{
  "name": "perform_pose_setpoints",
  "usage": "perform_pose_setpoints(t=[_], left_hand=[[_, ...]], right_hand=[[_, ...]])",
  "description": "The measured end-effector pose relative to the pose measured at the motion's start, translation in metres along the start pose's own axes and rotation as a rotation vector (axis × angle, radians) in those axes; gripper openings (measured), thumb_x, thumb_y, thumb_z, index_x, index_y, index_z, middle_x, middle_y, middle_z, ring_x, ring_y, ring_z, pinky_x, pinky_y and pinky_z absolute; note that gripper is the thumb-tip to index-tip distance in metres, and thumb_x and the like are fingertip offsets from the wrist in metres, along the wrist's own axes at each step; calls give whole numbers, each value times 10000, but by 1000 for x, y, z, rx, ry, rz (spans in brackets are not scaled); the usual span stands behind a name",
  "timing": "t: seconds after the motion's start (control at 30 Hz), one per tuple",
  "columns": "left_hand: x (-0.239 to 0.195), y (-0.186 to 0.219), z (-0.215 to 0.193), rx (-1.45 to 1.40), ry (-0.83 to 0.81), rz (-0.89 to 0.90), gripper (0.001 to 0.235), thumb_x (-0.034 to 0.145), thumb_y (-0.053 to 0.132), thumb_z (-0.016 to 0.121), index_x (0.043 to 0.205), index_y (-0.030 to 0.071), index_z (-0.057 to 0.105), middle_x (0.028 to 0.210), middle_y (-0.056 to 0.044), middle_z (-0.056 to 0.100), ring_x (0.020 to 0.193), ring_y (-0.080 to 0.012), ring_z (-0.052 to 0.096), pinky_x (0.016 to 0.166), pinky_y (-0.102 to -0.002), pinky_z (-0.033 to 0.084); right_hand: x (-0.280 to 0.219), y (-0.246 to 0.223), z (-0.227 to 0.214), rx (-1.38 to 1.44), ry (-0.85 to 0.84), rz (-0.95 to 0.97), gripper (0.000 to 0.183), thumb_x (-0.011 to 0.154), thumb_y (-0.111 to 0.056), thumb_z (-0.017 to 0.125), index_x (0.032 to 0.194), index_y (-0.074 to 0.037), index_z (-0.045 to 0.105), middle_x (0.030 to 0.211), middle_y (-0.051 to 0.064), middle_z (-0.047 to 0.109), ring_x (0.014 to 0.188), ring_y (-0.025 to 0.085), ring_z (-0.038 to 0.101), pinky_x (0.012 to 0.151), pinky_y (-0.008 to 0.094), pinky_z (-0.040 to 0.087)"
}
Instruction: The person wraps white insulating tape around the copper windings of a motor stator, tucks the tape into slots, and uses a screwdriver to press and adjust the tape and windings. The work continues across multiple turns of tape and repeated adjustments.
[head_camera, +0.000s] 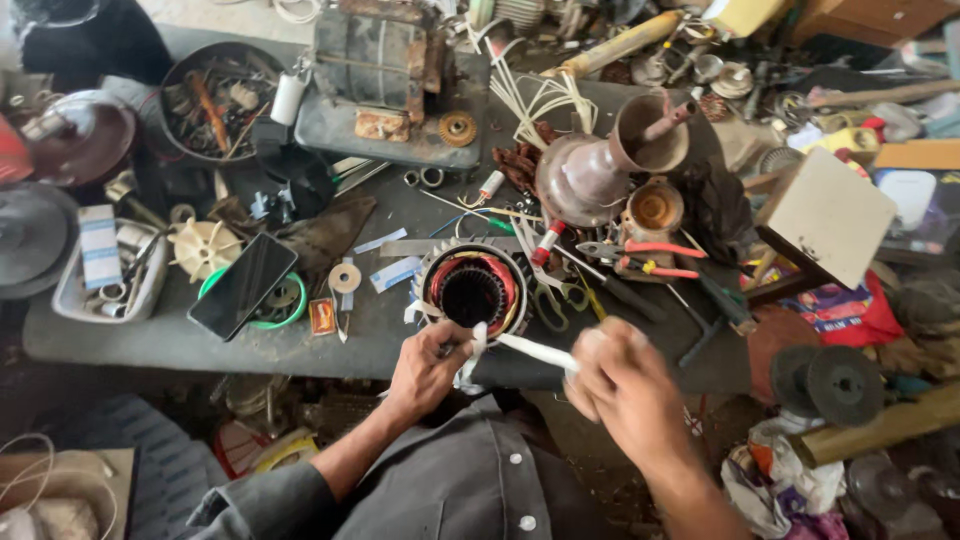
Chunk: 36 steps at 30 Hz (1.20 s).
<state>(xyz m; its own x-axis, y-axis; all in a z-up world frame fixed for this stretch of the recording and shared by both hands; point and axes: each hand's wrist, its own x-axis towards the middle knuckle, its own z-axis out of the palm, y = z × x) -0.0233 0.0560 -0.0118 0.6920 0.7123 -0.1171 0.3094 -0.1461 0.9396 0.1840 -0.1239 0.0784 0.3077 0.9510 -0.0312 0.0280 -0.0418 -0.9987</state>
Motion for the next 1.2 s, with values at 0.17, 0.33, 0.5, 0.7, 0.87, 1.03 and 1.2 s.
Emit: perform_pose_setpoints(t=[0.17,0.33,0.5,0.7,0.87,1.03,1.2], left_hand=[[-1,3,0,-67,7,-131,231,905,245,699,957,20,702,786,-117,720,709,-177,666,694,-335,530],[4,9,11,-126,115,-175,252,905,248,699,892,-3,702,739,-89,713,690,-132,648,649,-319,524],[6,19,19,-220,203,-242,285,897,261,724,861,-22,710,689,-62,667,648,-100,569,581,-309,477],[24,43,16,-10,233,-270,254,924,257,698,902,4,701,690,-79,682,634,-119,608,586,-312,495],[23,60,18,-133,332,-224,221,838,168,732,978,18,652,809,-97,770,733,-116,728,640,-308,571],[28,74,11,-37,291,-267,208,827,139,764,975,16,685,807,-102,779,723,-121,716,636,-299,560],[35,77,13,-84,349,-353,201,834,132,764,977,14,684,824,-105,794,736,-135,690,640,-316,532]], right_hand=[[-16,-5,-78,-253,-23,167,263,996,-324,609,1011,-73,683,1118,140,676,954,290,672,869,410,515],[7,14,-146,-547,64,268,310,968,-380,619,1018,-86,704,1101,168,686,954,338,679,853,446,529],[49,-8,-206,-828,-1,328,359,939,-436,629,1026,-100,725,1084,196,695,953,387,686,837,482,543],[111,14,-232,-1335,-186,-51,421,906,-502,641,1035,-117,750,1063,229,707,953,446,695,817,526,560],[120,51,-90,-934,-151,271,474,722,-407,860,1093,-118,799,812,136,773,724,235,760,696,368,571],[130,28,35,-273,-363,288,274,887,-191,735,1120,-101,623,841,126,741,721,243,691,695,369,556],[158,20,-15,-371,223,-425,127,1043,-53,541,1029,-30,665,904,123,698,791,241,667,738,351,535]])
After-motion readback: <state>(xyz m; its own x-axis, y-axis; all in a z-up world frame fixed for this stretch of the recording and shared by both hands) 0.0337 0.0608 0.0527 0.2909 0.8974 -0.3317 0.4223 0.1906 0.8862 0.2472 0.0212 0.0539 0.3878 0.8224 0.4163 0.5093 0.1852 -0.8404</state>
